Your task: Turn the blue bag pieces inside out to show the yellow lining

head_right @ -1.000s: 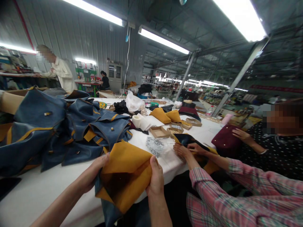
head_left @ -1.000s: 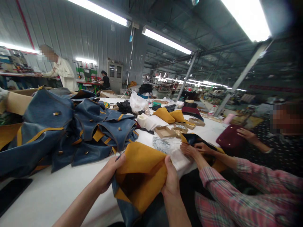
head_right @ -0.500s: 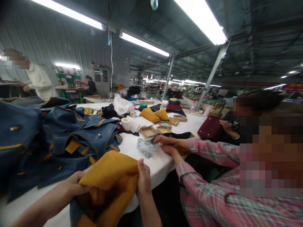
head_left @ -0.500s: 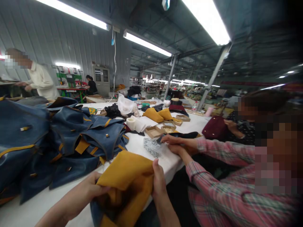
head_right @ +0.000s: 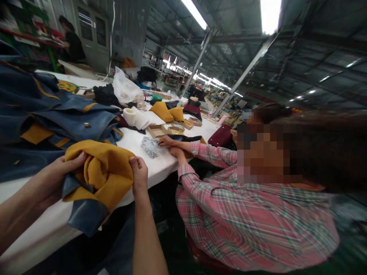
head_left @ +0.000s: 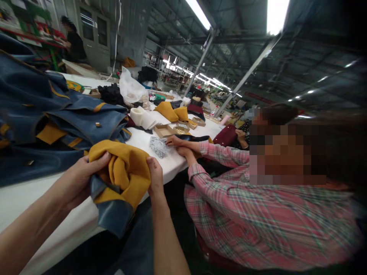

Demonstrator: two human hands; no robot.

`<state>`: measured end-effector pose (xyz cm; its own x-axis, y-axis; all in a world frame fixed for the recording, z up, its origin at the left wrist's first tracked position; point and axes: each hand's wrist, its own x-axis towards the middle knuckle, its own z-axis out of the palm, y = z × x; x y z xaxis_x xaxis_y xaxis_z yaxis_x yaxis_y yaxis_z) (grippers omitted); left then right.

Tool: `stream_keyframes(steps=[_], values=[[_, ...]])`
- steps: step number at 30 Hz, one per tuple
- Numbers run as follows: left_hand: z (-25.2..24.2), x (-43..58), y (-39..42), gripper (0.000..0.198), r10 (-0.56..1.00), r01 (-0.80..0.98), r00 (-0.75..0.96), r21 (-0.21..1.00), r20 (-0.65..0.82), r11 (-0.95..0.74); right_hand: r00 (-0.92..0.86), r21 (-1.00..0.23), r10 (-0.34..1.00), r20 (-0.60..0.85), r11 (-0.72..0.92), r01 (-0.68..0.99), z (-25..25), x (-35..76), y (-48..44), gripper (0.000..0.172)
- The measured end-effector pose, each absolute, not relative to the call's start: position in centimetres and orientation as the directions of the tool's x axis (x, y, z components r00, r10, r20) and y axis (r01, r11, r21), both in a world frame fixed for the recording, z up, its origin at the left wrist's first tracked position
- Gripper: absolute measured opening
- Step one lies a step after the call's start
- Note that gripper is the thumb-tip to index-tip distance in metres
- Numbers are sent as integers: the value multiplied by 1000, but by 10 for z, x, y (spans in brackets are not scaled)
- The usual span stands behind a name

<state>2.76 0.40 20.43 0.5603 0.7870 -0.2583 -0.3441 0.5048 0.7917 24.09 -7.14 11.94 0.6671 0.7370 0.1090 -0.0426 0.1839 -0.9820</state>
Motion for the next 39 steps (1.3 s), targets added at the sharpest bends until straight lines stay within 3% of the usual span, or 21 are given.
stream_keyframes(steps=[2, 3, 4, 5, 7, 9, 10, 11, 13, 15, 16, 21, 25, 29, 34, 36, 39], values=[[197, 23, 0, 48, 766, -250, 620, 881, -173, 401, 733, -947, 603, 314, 140, 291, 124, 241, -93, 91], [195, 22, -2, 49, 744, -217, 652, 903, -148, 370, 705, -858, 520, 482, 120, 499, 126, 238, -108, 80], [193, 23, -5, 48, 731, -216, 671, 909, -127, 356, 583, -763, 561, 587, 144, 630, 128, 233, -124, 61], [191, 25, -6, 48, 733, -233, 672, 909, -107, 346, 365, -665, 686, 629, 232, 710, 128, 229, -139, 56], [191, 30, -4, 49, 754, -274, 650, 896, -95, 349, 98, -522, 769, 632, 329, 787, 128, 222, -161, 80], [192, 36, 1, 50, 772, -299, 624, 876, -121, 378, -17, -412, 786, 618, 342, 845, 127, 219, -167, 107], [193, 38, 3, 50, 776, -305, 613, 862, -148, 406, -42, -361, 787, 616, 329, 873, 127, 218, -165, 109], [193, 40, 4, 49, 778, -311, 600, 843, -185, 440, -77, -311, 784, 617, 332, 891, 126, 218, -162, 101], [192, 43, 4, 43, 763, -309, 578, 788, -290, 533, -121, -251, 747, 654, 365, 897, 123, 218, -155, 62], [188, 47, 2, 34, 733, -305, 562, 728, -384, 614, -86, -247, 655, 751, 399, 883, 118, 216, -153, 28], [187, 50, 0, 30, 730, -308, 551, 715, -404, 628, -48, -255, 603, 797, 407, 877, 116, 215, -153, 22], [186, 60, -13, 18, 808, -362, 451, 749, -380, 555, 179, -325, 441, 879, 282, 902, 107, 219, -155, 19], [189, 65, -29, 22, 702, -375, 506, 605, -501, 703, 410, -471, 274, 870, 212, 856, 104, 222, -133, 15], [185, 66, -39, 39, 680, -492, 584, 472, -443, 731, 554, -584, 184, 812, 225, 780, 99, 208, -111, 16], [181, 55, -31, 42, 667, -625, 632, 250, -394, 739, 289, -386, 295, 911, 363, 848, 94, 194, -113, 35], [180, 48, -26, 47, 653, -611, 630, 251, -419, 751, 203, -346, 380, 902, 357, 867, 102, 196, -122, 32], [179, 41, -23, 50, 696, -592, 569, 369, -437, 716, 101, -341, 625, 774, 277, 898, 123, 201, -140, 29]])
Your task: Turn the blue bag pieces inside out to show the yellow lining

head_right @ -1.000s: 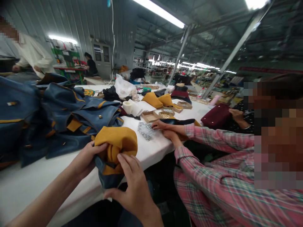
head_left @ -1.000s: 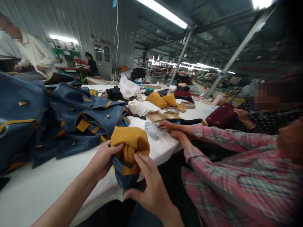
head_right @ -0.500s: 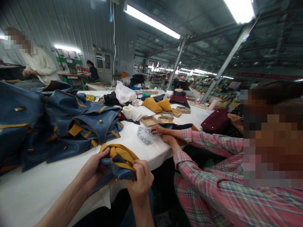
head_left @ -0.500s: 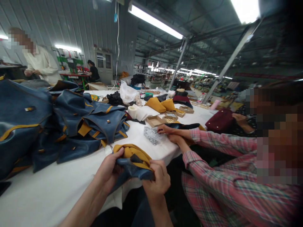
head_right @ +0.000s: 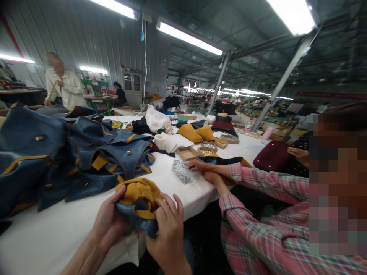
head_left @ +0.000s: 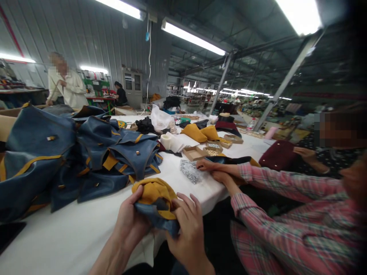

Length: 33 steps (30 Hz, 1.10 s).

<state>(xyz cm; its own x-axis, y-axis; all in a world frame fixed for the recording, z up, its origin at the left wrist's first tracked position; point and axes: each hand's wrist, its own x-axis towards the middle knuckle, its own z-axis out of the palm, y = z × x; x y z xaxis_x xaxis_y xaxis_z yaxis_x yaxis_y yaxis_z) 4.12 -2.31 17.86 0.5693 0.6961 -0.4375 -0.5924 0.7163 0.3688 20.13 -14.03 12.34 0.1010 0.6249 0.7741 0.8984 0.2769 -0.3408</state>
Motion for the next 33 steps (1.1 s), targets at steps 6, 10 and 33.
stream_keyframes(steps=[6, 10, 33], values=[[197, 43, -23, 51, 763, -491, 520, 596, -385, 635, 120, -316, 603, 789, 230, 920, 140, 190, -161, 53], [214, 50, -23, 48, 811, -524, 428, 622, -398, 581, 161, -285, 430, 888, 242, 928, 137, 187, -161, 18], [223, 57, -31, 38, 791, -584, 528, 545, -308, 602, 384, -926, 887, 257, 112, 362, 192, 208, -140, 96]])
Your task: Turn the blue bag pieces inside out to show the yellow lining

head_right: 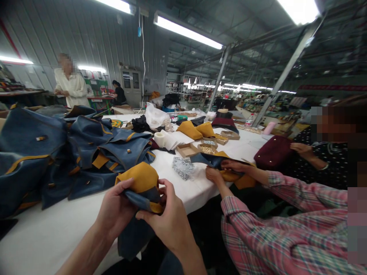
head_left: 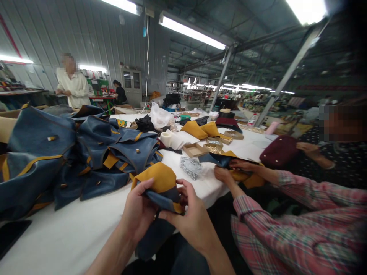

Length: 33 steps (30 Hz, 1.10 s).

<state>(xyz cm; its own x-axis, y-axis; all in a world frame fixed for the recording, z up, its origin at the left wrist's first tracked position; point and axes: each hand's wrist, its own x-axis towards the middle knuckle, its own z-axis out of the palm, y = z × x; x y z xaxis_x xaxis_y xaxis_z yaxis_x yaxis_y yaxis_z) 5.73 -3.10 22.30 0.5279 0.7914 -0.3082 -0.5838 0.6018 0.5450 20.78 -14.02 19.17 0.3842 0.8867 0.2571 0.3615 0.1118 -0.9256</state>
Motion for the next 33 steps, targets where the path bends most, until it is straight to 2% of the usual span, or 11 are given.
stream_keyframes(steps=[2, 6, 9, 11, 13, 15, 19, 23, 27, 30, 33], values=[[219, 61, -35, 36, 806, -611, 510, 533, -301, 585, 439, -880, 849, 294, 62, 471, 188, 204, -134, 93], [212, 63, -40, 39, 850, -646, 477, 565, -225, 512, 468, -683, 680, 564, 66, 728, 182, 201, -129, 65], [211, 59, -39, 41, 858, -643, 494, 606, -139, 468, 449, -686, 682, 578, 108, 720, 187, 204, -132, 65], [211, 55, -34, 40, 857, -649, 501, 602, -122, 465, 412, -663, 673, 614, 157, 731, 190, 203, -135, 56], [212, 52, -29, 40, 852, -648, 502, 589, -148, 484, 328, -580, 665, 671, 195, 791, 187, 201, -137, 42], [210, 50, -26, 41, 846, -637, 502, 585, -179, 502, 228, -471, 685, 692, 188, 862, 180, 199, -136, 39], [199, 53, -29, 47, 864, -655, 481, 594, -149, 467, 222, -313, 621, 752, 40, 949, 160, 203, -130, 29], [187, 57, -31, 61, 925, -578, 379, 781, 4, 234, 385, -420, 431, 816, -14, 907, 154, 200, -127, 26], [192, 49, -18, 90, 818, -207, 532, 970, 219, -126, 464, -603, 595, 657, 46, 796, 151, 192, -126, 26], [196, 44, -3, 96, 565, -11, 780, 908, 269, -418, 632, -841, 624, 458, 75, 535, 142, 201, -117, 31], [188, 48, 13, 119, 327, 90, 932, 775, 156, -626, 800, -983, 581, 149, 1, 183, 131, 218, -109, 46]])
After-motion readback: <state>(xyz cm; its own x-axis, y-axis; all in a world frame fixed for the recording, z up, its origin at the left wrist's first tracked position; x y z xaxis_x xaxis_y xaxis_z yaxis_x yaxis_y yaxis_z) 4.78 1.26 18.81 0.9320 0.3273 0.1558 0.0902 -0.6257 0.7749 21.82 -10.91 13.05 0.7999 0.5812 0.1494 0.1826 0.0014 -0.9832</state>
